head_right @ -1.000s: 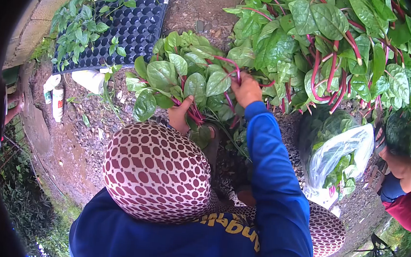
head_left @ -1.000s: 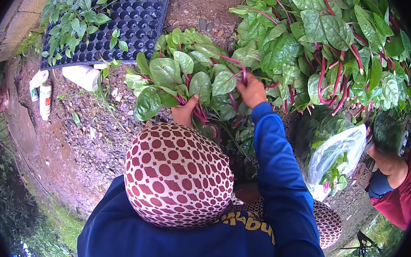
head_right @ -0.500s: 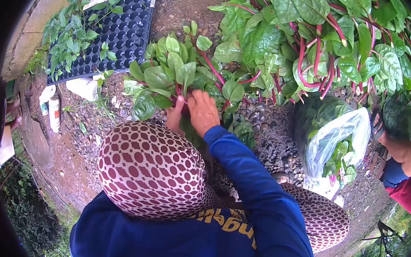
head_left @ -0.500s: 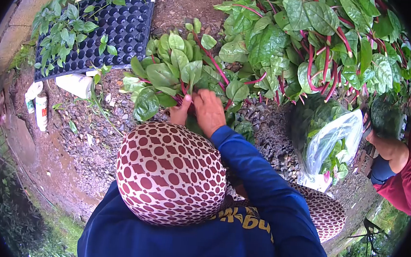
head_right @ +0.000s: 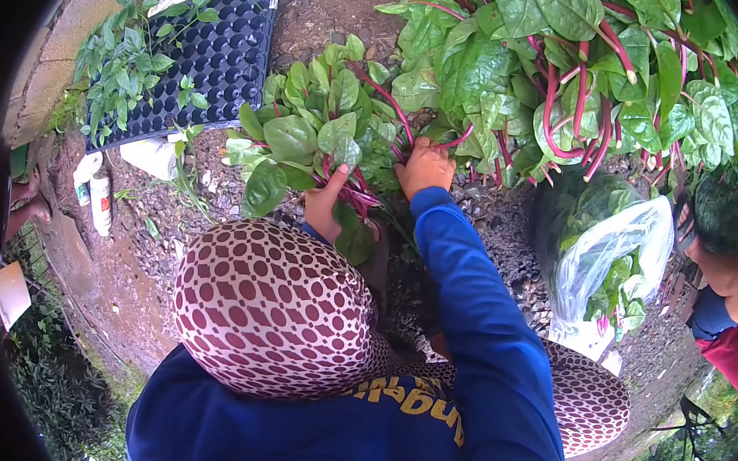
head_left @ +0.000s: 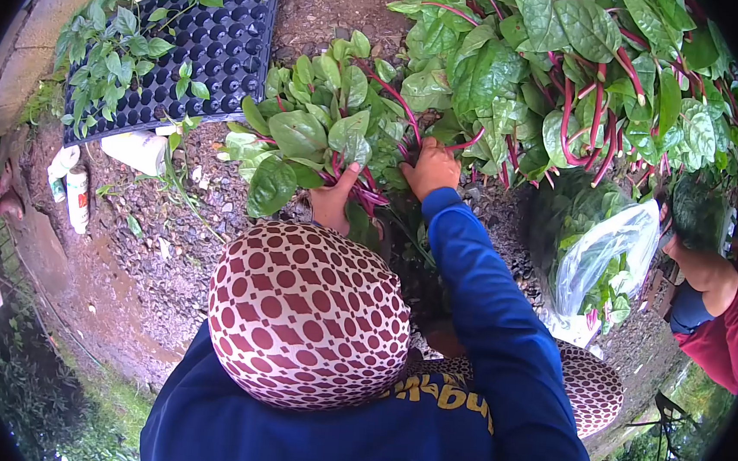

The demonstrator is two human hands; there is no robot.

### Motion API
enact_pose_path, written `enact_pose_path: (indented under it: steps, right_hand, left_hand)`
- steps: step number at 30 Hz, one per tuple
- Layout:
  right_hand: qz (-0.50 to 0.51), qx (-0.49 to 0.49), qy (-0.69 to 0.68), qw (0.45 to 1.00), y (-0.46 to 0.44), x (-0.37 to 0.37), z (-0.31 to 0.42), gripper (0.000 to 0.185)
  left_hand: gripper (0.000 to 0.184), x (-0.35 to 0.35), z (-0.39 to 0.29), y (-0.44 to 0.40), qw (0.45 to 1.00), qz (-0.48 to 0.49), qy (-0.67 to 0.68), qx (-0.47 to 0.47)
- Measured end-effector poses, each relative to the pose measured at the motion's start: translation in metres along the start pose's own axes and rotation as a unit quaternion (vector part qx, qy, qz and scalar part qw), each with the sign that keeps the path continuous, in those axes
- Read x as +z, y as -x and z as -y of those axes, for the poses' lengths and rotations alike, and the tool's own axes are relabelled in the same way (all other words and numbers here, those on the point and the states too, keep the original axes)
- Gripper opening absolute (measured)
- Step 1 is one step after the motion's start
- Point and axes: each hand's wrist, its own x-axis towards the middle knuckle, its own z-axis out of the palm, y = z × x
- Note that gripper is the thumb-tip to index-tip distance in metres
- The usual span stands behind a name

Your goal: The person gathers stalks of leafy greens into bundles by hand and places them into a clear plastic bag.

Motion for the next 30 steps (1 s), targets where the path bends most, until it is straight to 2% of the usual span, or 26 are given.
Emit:
enact_pose_path:
  steps: [2,5,6,7,9,10,11,12,13,15,16,17,19,20,23,25,27,29,30]
  right_hand:
    - [-0.016,-0.016,0.005,1.000,-0.003,0.008,0.002,0.049]
    - [-0.040,-0.063,-0.066,0.995,0.000,0.002,0.002,0.040]
    - [-0.104,-0.093,-0.105,0.985,0.003,-0.001,0.004,0.034]
    - [-0.121,-0.114,-0.129,0.978,0.009,-0.003,0.007,0.035]
    - [-0.154,-0.156,-0.176,0.960,0.020,-0.005,0.020,0.038]
    - [-0.070,-0.142,-0.274,0.949,0.024,-0.005,0.026,0.057]
    - [-0.039,-0.118,-0.280,0.952,0.024,-0.004,0.033,0.066]
    - [-0.009,-0.092,-0.285,0.954,0.024,-0.001,0.039,0.075]
    - [0.021,-0.065,-0.291,0.954,0.025,-0.003,0.044,0.084]
    - [0.101,-0.068,-0.222,0.967,0.025,-0.022,0.050,0.101]
    - [0.140,-0.068,-0.187,0.970,0.026,-0.031,0.053,0.110]
    - [0.130,-0.086,-0.181,0.971,0.026,-0.029,0.055,0.113]
    - [0.108,-0.121,-0.168,0.972,0.028,-0.021,0.058,0.118]
    - [0.092,-0.137,-0.151,0.975,0.028,-0.018,0.059,0.123]
    - [0.067,-0.164,-0.170,0.969,0.031,-0.053,0.058,0.121]
    - [-0.029,-0.223,-0.253,0.941,0.032,-0.075,0.053,0.099]
    - [-0.087,-0.228,-0.302,0.921,0.052,-0.127,0.049,0.079]
    - [-0.237,-0.260,-0.345,0.870,0.067,-0.166,0.045,0.080]
    - [-0.257,-0.240,-0.359,0.864,0.078,-0.194,0.040,0.077]
  left_hand:
    - [0.057,-0.002,0.013,0.002,0.999,0.034,0.013,0.018]
    - [0.050,0.008,-0.003,-0.003,0.983,-0.024,0.145,-0.107]
    - [0.047,0.010,-0.008,-0.005,0.979,-0.038,0.154,-0.131]
    - [0.043,0.013,-0.013,-0.006,0.973,-0.051,0.164,-0.155]
    - [0.044,0.019,-0.023,-0.008,0.963,-0.064,0.214,-0.150]
    - [0.044,0.022,-0.027,-0.010,0.955,-0.059,0.245,-0.154]
    - [0.044,0.024,-0.029,-0.010,0.947,-0.054,0.275,-0.159]
    - [0.040,0.016,-0.015,-0.010,0.969,0.010,0.192,-0.154]
    - [0.040,0.010,-0.017,-0.013,0.927,0.023,0.287,-0.240]
    - [0.044,-0.001,-0.028,-0.022,0.795,0.054,0.455,-0.397]
    - [0.058,-0.005,-0.057,-0.028,0.784,0.130,0.445,-0.412]
    - [0.064,-0.003,-0.067,-0.031,0.805,0.077,0.397,-0.433]
    - [0.064,-0.013,-0.070,-0.038,0.758,0.144,0.430,-0.469]
    - [0.065,-0.015,-0.071,-0.039,0.770,0.165,0.432,-0.439]
    - [0.066,-0.020,-0.082,-0.042,0.793,0.248,0.427,-0.356]
    - [0.065,-0.028,-0.107,-0.047,0.788,0.333,0.415,-0.311]
    - [0.060,-0.031,-0.141,-0.051,0.853,0.304,0.338,-0.257]
    - [0.055,-0.030,-0.193,-0.059,0.856,0.422,0.289,-0.082]
    - [0.061,-0.027,-0.225,-0.060,0.862,0.452,0.227,-0.019]
